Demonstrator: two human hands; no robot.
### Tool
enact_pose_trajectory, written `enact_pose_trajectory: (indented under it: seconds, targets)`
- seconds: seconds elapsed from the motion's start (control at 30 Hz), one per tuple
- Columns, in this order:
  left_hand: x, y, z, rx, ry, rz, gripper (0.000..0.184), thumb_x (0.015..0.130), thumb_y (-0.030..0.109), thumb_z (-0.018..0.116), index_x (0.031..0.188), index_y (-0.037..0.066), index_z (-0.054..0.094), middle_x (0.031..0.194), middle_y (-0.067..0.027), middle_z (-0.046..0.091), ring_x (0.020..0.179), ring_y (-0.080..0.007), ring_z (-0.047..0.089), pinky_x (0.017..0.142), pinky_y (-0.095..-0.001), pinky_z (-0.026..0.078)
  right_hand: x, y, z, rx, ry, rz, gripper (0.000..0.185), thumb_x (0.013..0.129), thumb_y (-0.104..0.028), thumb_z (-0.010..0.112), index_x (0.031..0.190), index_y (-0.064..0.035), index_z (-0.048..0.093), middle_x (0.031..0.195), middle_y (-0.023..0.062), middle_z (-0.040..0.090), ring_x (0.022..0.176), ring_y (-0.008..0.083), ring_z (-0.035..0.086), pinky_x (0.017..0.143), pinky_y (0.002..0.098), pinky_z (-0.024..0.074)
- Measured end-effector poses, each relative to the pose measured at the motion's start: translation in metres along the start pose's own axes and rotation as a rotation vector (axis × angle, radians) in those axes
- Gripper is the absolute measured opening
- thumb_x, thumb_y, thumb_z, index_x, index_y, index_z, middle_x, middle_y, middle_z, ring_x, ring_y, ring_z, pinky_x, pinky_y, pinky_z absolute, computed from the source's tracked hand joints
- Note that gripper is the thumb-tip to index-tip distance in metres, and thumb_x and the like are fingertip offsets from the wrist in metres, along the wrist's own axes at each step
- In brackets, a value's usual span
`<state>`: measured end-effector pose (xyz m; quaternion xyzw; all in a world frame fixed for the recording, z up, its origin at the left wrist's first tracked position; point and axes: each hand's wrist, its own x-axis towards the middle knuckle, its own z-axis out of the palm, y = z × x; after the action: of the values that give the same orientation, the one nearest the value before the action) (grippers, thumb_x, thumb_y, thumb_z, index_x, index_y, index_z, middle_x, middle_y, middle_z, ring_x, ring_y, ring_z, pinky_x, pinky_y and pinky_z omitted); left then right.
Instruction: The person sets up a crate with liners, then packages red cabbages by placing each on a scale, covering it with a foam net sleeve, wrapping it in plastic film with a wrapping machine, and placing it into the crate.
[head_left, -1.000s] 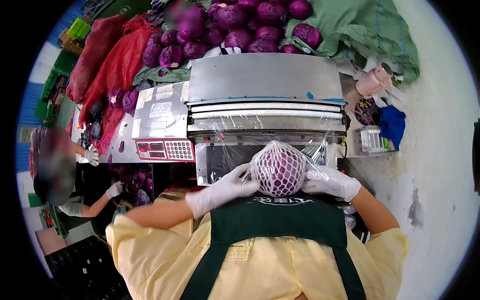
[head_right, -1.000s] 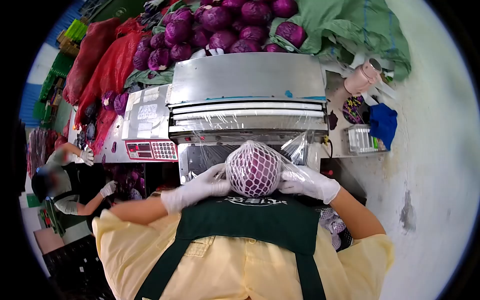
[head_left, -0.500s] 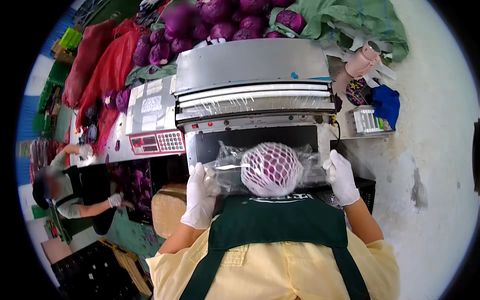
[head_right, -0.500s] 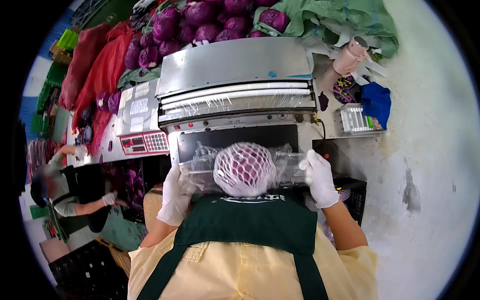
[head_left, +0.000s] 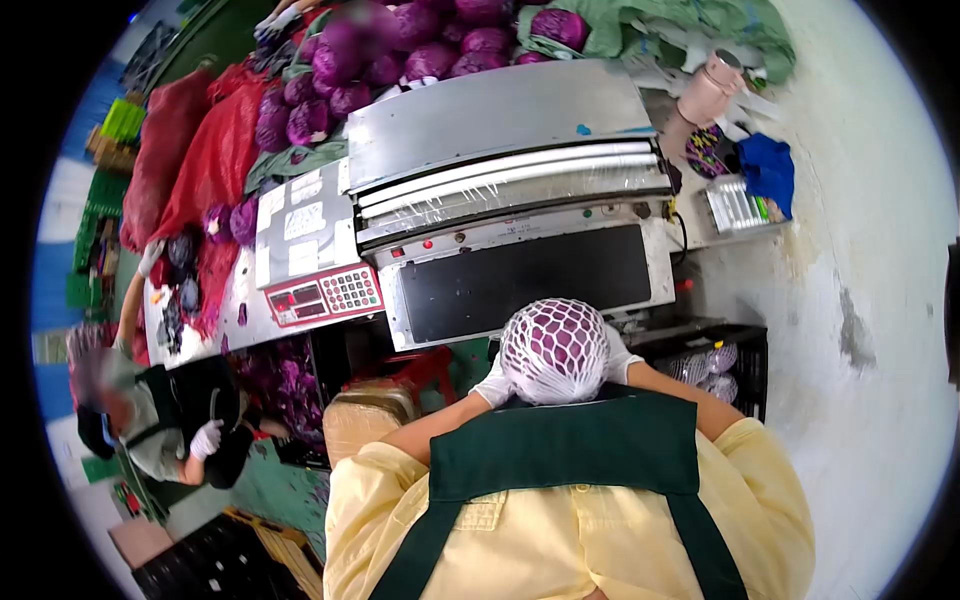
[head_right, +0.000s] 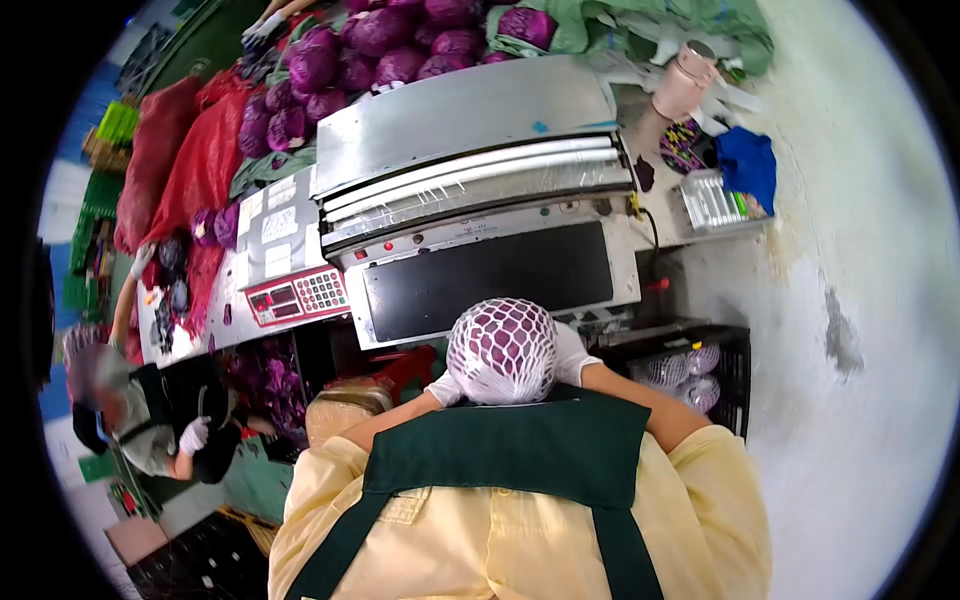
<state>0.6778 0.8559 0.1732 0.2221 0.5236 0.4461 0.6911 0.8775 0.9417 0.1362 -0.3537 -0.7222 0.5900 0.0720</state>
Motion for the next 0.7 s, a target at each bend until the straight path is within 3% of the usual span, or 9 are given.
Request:
enact_pose_trajectory:
  seconds: [0.1, 0.2, 0.3, 0.37, 0.47, 0.57, 0.6, 0.67, 0.7]
  targets:
    - [-0.004, 0.034, -0.004, 0.176, 0.144, 0.238, 0.011, 0.083, 0.016, 0.065, 0.091, 0.008, 0.063, 0.08, -0.0059, 0.06, 0.077, -0.0177, 0.059, 0.071, -0.0339, 0.048, 0.003, -0.146, -0.029, -0.51, -0.098, 0.174, 0.025, 0.091, -0.021, 0.052, 0.112, -0.0097, 0.061, 0.114, 0.0085, 0.062, 0.113, 0.0248, 0.055, 0.085, 0.0352, 0.0484]
    - [-0.006, 0.111, -0.012, 0.824, 0.478, 0.827, 0.008, 0.08, 0.014, 0.067, 0.085, 0.01, 0.063, 0.072, -0.0058, 0.058, 0.07, -0.0186, 0.058, 0.066, -0.0351, 0.048, 0.037, -0.117, -0.001, 0.568, -0.093, -0.263, 0.022, 0.095, -0.018, 0.049, 0.11, -0.004, 0.059, 0.11, 0.0084, 0.059, 0.107, 0.0189, 0.056, 0.088, 0.03, 0.0462]
    - [-0.019, 0.204, 0.03, 0.962, 0.175, 1.632, 0.006, 0.083, 0.015, 0.067, 0.082, 0.011, 0.063, 0.081, -0.007, 0.06, 0.073, -0.0241, 0.059, 0.072, -0.0345, 0.049, 0.042, -0.152, 0.005, 0.771, -0.113, -0.217, 0.03, 0.096, -0.026, 0.048, 0.115, -0.0039, 0.056, 0.116, 0.0077, 0.058, 0.11, 0.0187, 0.055, 0.092, 0.0314, 0.0445]
    - [-0.019, 0.207, 0.032, 0.745, -0.344, 1.089, 0.015, 0.088, 0.02, 0.066, 0.082, 0.008, 0.061, 0.09, -0.0071, 0.061, 0.082, -0.0214, 0.058, 0.081, -0.0339, 0.046, 0.037, -0.161, -0.001, 0.876, -0.082, -0.135, 0.036, 0.097, -0.031, 0.047, 0.119, -0.0038, 0.055, 0.12, 0.0073, 0.057, 0.112, 0.0186, 0.054, 0.095, 0.0324, 0.0433]
    - [-0.029, 0.203, 0.049, 0.285, -0.585, 0.189, 0.018, 0.09, 0.02, 0.064, 0.091, 0.004, 0.056, 0.093, -0.0065, 0.06, 0.094, -0.0157, 0.056, 0.091, -0.0314, 0.043, 0.018, -0.158, -0.013, 1.026, -0.101, 0.031, 0.044, 0.098, -0.038, 0.046, 0.124, -0.0036, 0.052, 0.126, 0.0067, 0.055, 0.116, 0.0184, 0.053, 0.099, 0.0339, 0.0416]
    - [-0.049, 0.219, 0.104, 0.225, -0.328, -0.049, 0.018, 0.089, 0.003, 0.056, 0.106, 0.004, 0.049, 0.074, -0.0009, 0.055, 0.064, -0.0098, 0.054, 0.062, -0.0204, 0.046, -0.047, -0.154, -0.033, 1.195, -0.129, 0.094, 0.053, 0.099, -0.046, 0.045, 0.13, -0.0034, 0.05, 0.132, 0.0061, 0.053, 0.119, 0.0182, 0.051, 0.103, 0.0354, 0.0399]
    - [-0.012, 0.212, 0.089, 0.196, -0.589, -0.101, 0.022, 0.089, -0.003, 0.05, 0.11, 0.006, 0.048, 0.063, 0.003, 0.048, 0.051, -0.0048, 0.043, 0.048, -0.0175, 0.039, -0.076, -0.164, -0.038, 1.274, -0.124, 0.001, 0.054, 0.099, -0.047, 0.045, 0.13, -0.0036, 0.049, 0.132, 0.0057, 0.054, 0.119, 0.0175, 0.051, 0.103, 0.0356, 0.0401]
    - [-0.002, 0.2, 0.135, 0.362, -0.395, -0.163, 0.015, 0.094, 0.002, 0.052, 0.108, 0.006, 0.055, 0.058, 0.0056, 0.043, 0.047, -0.0023, 0.037, 0.046, -0.0173, 0.035, -0.129, -0.178, -0.048, 1.497, -0.147, -0.274, 0.056, 0.098, -0.049, 0.045, 0.132, -0.004, 0.048, 0.13, 0.0046, 0.055, 0.12, 0.0155, 0.051, 0.103, 0.0363, 0.0405]
    - [0.011, 0.191, 0.15, 0.478, -0.391, -0.156, 0.013, 0.095, 0.006, 0.053, 0.107, 0.007, 0.058, 0.059, 0.0053, 0.044, 0.048, -0.0026, 0.038, 0.046, -0.017, 0.035, -0.122, -0.166, -0.04, 1.545, 0.01, -0.141, 0.052, 0.102, -0.043, 0.039, 0.135, -0.0032, 0.043, 0.129, 0.004, 0.055, 0.12, 0.0155, 0.05, 0.108, 0.0335, 0.0355]
